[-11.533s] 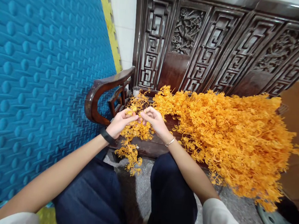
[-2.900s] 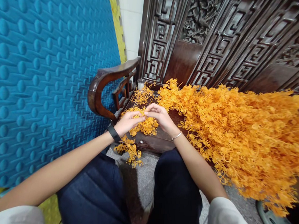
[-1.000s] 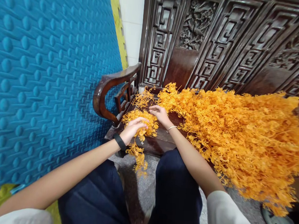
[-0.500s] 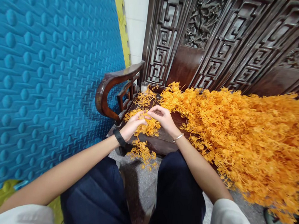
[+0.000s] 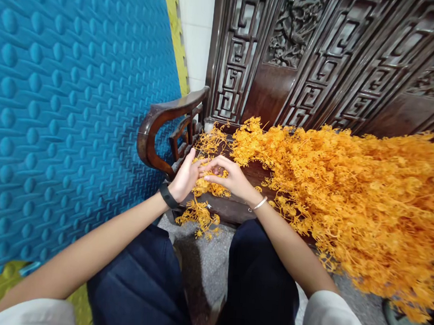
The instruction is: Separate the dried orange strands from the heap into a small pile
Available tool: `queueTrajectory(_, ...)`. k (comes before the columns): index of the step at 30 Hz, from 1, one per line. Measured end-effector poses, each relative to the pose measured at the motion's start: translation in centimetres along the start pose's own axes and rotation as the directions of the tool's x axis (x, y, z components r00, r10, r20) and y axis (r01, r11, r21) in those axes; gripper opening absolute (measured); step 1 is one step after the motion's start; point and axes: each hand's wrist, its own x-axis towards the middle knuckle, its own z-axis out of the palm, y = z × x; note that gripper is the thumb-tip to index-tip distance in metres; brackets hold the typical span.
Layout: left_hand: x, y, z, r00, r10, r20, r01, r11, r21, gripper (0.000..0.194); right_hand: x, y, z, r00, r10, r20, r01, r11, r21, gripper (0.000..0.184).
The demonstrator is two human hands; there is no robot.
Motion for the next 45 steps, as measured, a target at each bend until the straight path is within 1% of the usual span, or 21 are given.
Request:
queueTrajectory(2, 0.3, 0.0, -0.3, 1.0, 0.014, -0.017, -0.013, 0.997, 0.083, 0.071, 0.0, 0.0, 0.0, 1.0, 0.02, -0.007, -0.02, 0.999, 0.044, 0.015)
queueTrajectory(5, 0.6, -0.2, -0.8, 0.998, 0.049, 0.036, -0.056, 0.97, 0.236, 0.06, 0.0, 0.0, -0.1, 0.997, 0.063, -0.038, -0.057, 0.99, 0.129, 0.018)
queueTrajectory(8, 0.6, -0.3, -1.0, 0.991, 0.089, 0.095, -0.12, 0.907, 0.405, 0.046, 0.1, 0.0, -0.2, 0.988, 0.123, -0.092, -0.1, 0.971, 0.217, 0.021)
queueTrajectory(10, 0.4, -0.3, -0.9, 0.987, 0.114, 0.111, -0.154, 0.866, 0.476, 0.038, 0.2, 0.1, -0.3, 0.976, 0.167, -0.14, -0.124, 0.954, 0.273, 0.024)
queueTrajectory(12, 0.2, -0.1, -0.8, 0.987, 0.118, 0.111, -0.158, 0.856, 0.492, 0.03, 0.3, 0.2, -0.4, 0.958, 0.212, -0.191, -0.144, 0.937, 0.317, 0.027)
queueTrajectory(14, 0.2, 0.1, -0.7, 0.988, 0.111, 0.106, -0.148, 0.867, 0.476, 0.024, 0.3, 0.2, -0.5, 0.94, 0.251, -0.233, -0.158, 0.921, 0.355, 0.029)
queueTrajectory(17, 0.3, 0.2, -0.6, 0.99, 0.108, 0.091, -0.138, 0.873, 0.468, 0.021, 0.3, 0.5, -0.5, 0.921, 0.281, -0.271, -0.166, 0.91, 0.38, 0.028)
queueTrajectory(21, 0.5, 0.2, -0.5, 0.987, 0.138, 0.077, -0.158, 0.857, 0.491, 0.021, 0.4, 1.1, -0.3, 0.916, 0.265, -0.301, -0.165, 0.934, 0.318, 0.021)
queueTrajectory(26, 0.7, 0.4, 0.3, 0.98, 0.192, 0.052, -0.187, 0.797, 0.575, 0.017, 0.7, 1.8, -0.2, 0.905, 0.229, -0.358, -0.168, 0.967, 0.194, 0.014)
queueTrajectory(31, 1.4, 0.3, 0.9, 0.974, 0.228, 0.017, -0.191, 0.772, 0.607, 0.016, 1.1, 1.9, -0.1, 0.884, 0.227, -0.409, -0.199, 0.974, 0.111, 0.013)
queueTrajectory(34, 1.7, 0.2, 0.9, 0.969, 0.247, 0.021, -0.207, 0.758, 0.619, 0.015, 1.3, 1.9, 0.0, 0.873, 0.212, -0.438, -0.21, 0.976, 0.054, 0.014)
queueTrajectory(38, 1.7, 0.3, 0.7, 0.965, 0.26, 0.028, -0.214, 0.723, 0.657, 0.017, 1.6, 2.3, 0.4, 0.888, 0.193, -0.417, -0.209, 0.978, 0.008, 0.015)
queueTrajectory(42, 1.4, 0.4, 0.5, 0.968, 0.252, -0.003, -0.185, 0.716, 0.673, 0.017, 1.9, 2.6, 0.7, 0.906, 0.186, -0.381, -0.208, 0.978, -0.018, 0.015)
queueTrajectory(45, 1.2, 0.4, 0.4, 0.96, 0.278, -0.014, -0.194, 0.705, 0.682, 0.017, 2.2, 2.5, 0.9, 0.91, 0.17, -0.377, -0.201, 0.979, -0.045, 0.016)
